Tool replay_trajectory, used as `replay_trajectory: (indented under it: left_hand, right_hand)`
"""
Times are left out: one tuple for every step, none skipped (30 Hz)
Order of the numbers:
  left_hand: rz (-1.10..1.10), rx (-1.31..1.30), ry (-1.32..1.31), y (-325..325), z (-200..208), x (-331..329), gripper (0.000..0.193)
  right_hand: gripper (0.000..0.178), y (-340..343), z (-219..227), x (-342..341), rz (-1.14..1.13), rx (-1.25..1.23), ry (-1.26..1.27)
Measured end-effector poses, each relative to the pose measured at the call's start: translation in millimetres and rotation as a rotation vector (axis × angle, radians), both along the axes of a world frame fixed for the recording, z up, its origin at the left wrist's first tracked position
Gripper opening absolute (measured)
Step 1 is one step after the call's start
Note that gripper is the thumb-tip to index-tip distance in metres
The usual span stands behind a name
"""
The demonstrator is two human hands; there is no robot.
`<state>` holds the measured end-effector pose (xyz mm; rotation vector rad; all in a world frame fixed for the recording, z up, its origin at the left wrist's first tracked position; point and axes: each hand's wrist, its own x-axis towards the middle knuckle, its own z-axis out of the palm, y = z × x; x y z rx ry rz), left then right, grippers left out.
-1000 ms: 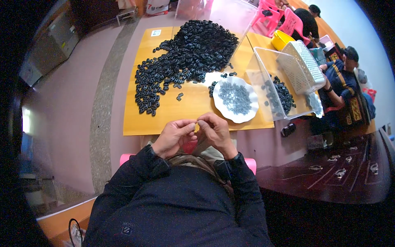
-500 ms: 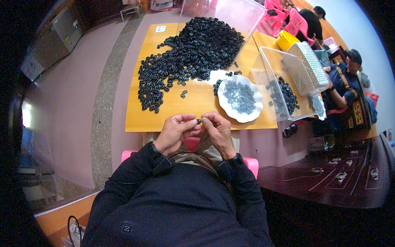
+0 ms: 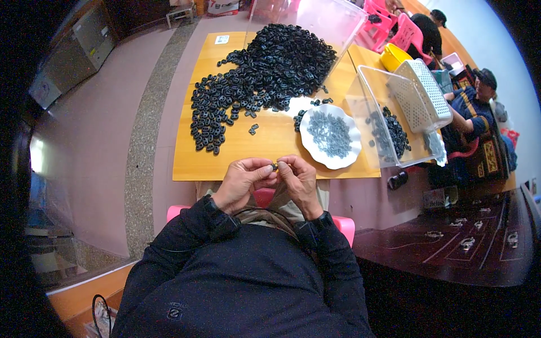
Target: The person picks up a black plastic cord lock and a metal spring, inserts the spring into the cord lock by hand, and places the assembled unit into a clear plastic bin.
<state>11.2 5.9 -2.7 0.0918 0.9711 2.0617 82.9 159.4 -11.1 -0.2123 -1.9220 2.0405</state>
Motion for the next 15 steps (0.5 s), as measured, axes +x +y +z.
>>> replay_trajectory:
  left_hand:
    - [0.000,0.000,0.000,-0.1,0.9,0.4,0.013]
    - [0.011,0.002,0.003,-0.3,2.7,1.1,0.013]
    - [0.021,0.004,0.005,-0.4,3.6,1.6,0.012]
    - [0.022,0.005,0.006,-0.7,3.1,1.4,0.012]
    - [0.025,0.008,0.002,-0.7,1.8,1.2,0.012]
    - [0.028,0.012,-0.001,-0.7,0.3,1.0,0.012]
    - [0.028,0.013,0.000,-0.5,-1.1,1.0,0.012]
    - [0.020,0.022,0.006,-0.2,-2.7,0.9,0.013]
    - [0.011,0.031,0.013,-0.1,-3.3,1.1,0.013]
    - [0.011,0.032,0.013,0.0,-2.8,1.4,0.013]
    - [0.009,0.017,0.046,0.2,-1.4,1.9,0.015]
    - [0.007,0.002,0.080,0.4,0.3,2.4,0.017]
    - [0.007,0.002,0.080,0.1,2.5,2.9,0.017]
    - [-0.001,-0.011,0.113,-0.3,5.0,3.6,0.018]
    - [-0.009,-0.025,0.147,-0.4,6.9,4.2,0.019]
  right_hand:
    - [0.012,-0.3,-0.1,0.3,0.002,-0.024,-0.004]
    - [0.012,-0.5,-0.1,0.7,0.004,-0.048,-0.007]
    - [0.012,-0.7,-0.3,1.3,0.004,-0.048,-0.007]
    - [0.012,-0.8,-0.5,1.6,0.012,-0.043,-0.011]
    - [0.012,-1.1,-0.7,1.8,0.020,-0.037,-0.014]
    - [0.012,-1.6,-0.7,1.8,0.022,-0.037,-0.014]
    - [0.012,-2.1,-0.1,2.0,0.019,-0.040,-0.006]
    - [0.011,-2.6,0.5,2.1,0.016,-0.044,0.002]
    - [0.011,-3.2,1.6,2.3,0.015,-0.042,0.003]
    - [0.012,-3.8,2.6,2.2,0.006,-0.011,0.014]
    - [0.012,-4.2,3.7,2.2,-0.004,0.020,0.025]
    - [0.012,-4.6,4.9,2.0,-0.005,0.020,0.026]
    - [0.012,-5.1,6.3,2.0,-0.014,0.042,0.044]
    - [0.012,-5.5,7.7,2.2,-0.023,0.063,0.063]
    - [0.012,-5.7,8.9,2.5,-0.023,0.063,0.063]
